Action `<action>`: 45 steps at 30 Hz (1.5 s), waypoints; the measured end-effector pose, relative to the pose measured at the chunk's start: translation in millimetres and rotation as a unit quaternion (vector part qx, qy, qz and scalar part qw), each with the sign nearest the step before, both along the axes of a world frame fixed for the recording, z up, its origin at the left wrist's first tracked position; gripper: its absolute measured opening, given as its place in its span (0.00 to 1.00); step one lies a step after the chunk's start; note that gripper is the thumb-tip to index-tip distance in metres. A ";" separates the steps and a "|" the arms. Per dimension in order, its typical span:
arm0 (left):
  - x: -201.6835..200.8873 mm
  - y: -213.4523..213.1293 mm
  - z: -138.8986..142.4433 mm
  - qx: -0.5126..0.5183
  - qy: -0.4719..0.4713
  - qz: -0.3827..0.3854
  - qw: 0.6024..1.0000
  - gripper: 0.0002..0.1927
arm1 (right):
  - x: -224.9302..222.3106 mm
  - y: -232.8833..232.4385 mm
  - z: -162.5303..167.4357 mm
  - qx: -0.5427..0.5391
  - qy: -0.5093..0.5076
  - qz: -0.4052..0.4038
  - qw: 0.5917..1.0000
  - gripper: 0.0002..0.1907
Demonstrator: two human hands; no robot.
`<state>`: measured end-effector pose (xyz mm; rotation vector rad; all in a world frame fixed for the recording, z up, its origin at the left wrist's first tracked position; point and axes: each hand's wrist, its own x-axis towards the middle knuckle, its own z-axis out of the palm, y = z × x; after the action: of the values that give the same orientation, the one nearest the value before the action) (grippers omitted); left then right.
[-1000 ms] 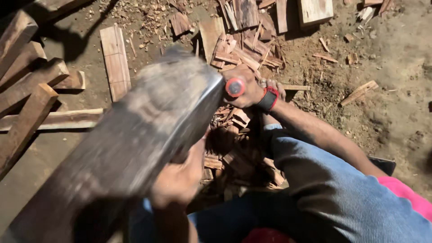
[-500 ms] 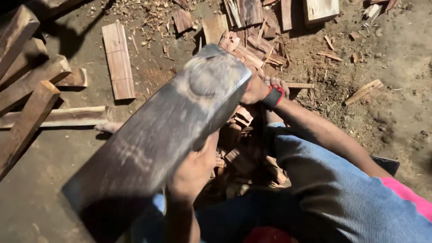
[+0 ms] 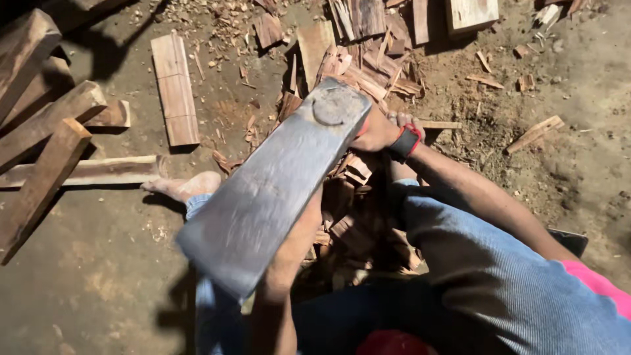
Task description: The person carves a piece of wood using a chisel and a mallet. They hold the chisel against the wood and strike it repeatedly with the mallet to remove shavings.
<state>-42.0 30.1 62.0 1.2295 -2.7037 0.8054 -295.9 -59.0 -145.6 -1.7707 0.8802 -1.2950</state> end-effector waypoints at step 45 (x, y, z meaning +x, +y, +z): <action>0.4 11.5 26.4 0.324 0.464 0.173 0.806 0.15 | 42.6 -22.0 -18.8 -0.134 0.054 -0.103 0.984 0.37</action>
<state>-41.6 41.7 88.4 1.6414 -1.9210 -0.6868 -253.3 -81.0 -164.4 -2.0153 1.0104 -1.5201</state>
